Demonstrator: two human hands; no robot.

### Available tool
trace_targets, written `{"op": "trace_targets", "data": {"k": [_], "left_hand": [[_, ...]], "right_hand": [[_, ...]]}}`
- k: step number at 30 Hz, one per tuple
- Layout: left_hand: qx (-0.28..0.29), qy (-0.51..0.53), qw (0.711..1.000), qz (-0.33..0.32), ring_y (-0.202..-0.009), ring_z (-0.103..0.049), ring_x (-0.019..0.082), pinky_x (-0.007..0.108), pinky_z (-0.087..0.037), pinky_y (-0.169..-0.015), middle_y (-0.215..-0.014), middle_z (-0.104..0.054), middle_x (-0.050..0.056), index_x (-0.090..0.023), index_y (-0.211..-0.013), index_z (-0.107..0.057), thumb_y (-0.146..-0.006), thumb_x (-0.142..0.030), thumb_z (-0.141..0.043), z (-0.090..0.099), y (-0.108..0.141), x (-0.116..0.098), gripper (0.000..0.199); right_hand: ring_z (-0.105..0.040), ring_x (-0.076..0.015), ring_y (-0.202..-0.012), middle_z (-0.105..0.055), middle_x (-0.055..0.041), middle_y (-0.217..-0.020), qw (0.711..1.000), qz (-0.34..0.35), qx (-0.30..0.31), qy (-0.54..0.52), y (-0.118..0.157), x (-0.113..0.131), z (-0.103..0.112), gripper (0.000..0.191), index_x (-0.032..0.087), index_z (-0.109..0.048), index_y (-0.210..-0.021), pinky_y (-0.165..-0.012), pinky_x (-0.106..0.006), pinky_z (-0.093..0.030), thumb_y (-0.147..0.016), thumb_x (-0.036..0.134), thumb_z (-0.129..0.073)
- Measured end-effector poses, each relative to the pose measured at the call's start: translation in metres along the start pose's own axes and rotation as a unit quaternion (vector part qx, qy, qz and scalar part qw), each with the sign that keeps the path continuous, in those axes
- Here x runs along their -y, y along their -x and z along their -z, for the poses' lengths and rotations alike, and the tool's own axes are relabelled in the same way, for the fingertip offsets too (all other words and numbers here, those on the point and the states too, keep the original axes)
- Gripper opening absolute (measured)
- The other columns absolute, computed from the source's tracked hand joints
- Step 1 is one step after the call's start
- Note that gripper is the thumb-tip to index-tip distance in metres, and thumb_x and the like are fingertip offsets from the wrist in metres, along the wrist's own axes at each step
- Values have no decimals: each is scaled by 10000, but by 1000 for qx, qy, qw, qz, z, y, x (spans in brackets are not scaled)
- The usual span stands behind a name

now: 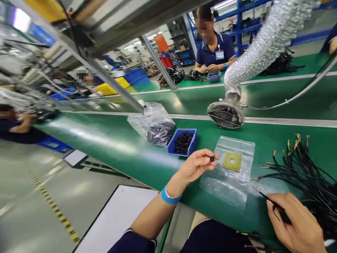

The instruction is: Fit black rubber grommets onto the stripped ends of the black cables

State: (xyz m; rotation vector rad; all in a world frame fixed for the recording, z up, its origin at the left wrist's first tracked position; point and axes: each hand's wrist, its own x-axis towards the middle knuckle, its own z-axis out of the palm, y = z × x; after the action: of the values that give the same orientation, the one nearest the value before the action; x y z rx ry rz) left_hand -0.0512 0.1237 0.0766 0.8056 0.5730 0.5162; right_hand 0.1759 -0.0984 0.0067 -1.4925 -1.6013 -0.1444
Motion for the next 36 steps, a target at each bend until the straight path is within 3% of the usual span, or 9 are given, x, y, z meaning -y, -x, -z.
{"op": "trace_targets", "data": {"k": [4,7,9,13,18,21,25,33,36], "left_hand": [[6,-64,998,8,-730,-711,150,212,-568,-652,-820,-710,29,-140,-932,-717,-607,-298,-905,-2,-11,12,408],[12,-210,977,-43,-729,-667,126,227,-524,-682,-854,-711,38,-149,-959,-746,-697,-262,-814,-4,-23,19,293],[18,-348,934,-83,-751,-643,132,244,-504,-709,-879,-719,55,-143,-878,-756,-746,-219,-740,-7,-33,22,153],[54,-575,798,-170,-735,-616,143,269,-483,-716,-892,-724,46,-161,-883,-752,-817,-143,-640,-16,-50,31,132],[106,-680,675,-267,-904,-630,195,349,-472,-883,-1014,-739,49,-183,-1076,-725,-888,-128,-620,-14,-61,44,222],[115,-717,623,-290,-882,-601,207,359,-466,-874,-962,-731,61,-163,-1023,-737,-892,-134,-622,-9,-61,47,177],[120,-733,600,-297,-855,-560,206,352,-462,-862,-892,-699,61,-150,-946,-731,-885,-134,-615,-9,-56,44,132],[99,-716,629,-288,-906,-552,201,334,-477,-833,-956,-633,83,-156,-1117,-692,-925,-121,-512,-12,-46,45,265],[116,-750,591,-273,-870,-558,208,346,-474,-845,-924,-665,79,-149,-1047,-711,-912,-140,-551,-14,-45,46,209]], "right_hand": [[-607,-130,-770,-643,-36,-850,1000,5,-2,-15,-5,0,-3,205,158,-620,-1059,-750,-287,-477,-870,80,-615],[-578,-113,-748,-627,-34,-814,999,28,4,-24,-12,4,-5,185,136,-610,-1032,-728,-269,-465,-875,43,-582],[-569,-110,-753,-631,-38,-814,999,32,5,-18,-15,5,-6,173,125,-606,-1024,-728,-264,-461,-882,34,-567],[-568,-113,-769,-652,-36,-830,999,29,12,-7,-18,5,-6,173,125,-613,-1037,-744,-283,-448,-889,42,-580],[-553,-128,-763,-669,-26,-819,999,33,14,-6,-19,4,-3,249,135,-617,-1108,-732,-303,-433,-884,29,-598],[-546,-136,-764,-665,-27,-815,1000,26,13,-12,-18,4,-3,260,136,-617,-1112,-736,-305,-436,-877,26,-605],[-553,-130,-770,-670,-33,-843,1000,19,6,-21,-18,5,-4,253,131,-619,-1097,-743,-293,-451,-871,19,-602],[-588,-135,-761,-681,-26,-860,1000,9,7,-15,-18,5,-4,230,153,-620,-1068,-732,-300,-468,-865,47,-604],[-592,-140,-756,-682,-28,-856,1000,7,9,-12,-18,5,-4,224,159,-619,-1062,-731,-308,-472,-865,54,-607]]}}
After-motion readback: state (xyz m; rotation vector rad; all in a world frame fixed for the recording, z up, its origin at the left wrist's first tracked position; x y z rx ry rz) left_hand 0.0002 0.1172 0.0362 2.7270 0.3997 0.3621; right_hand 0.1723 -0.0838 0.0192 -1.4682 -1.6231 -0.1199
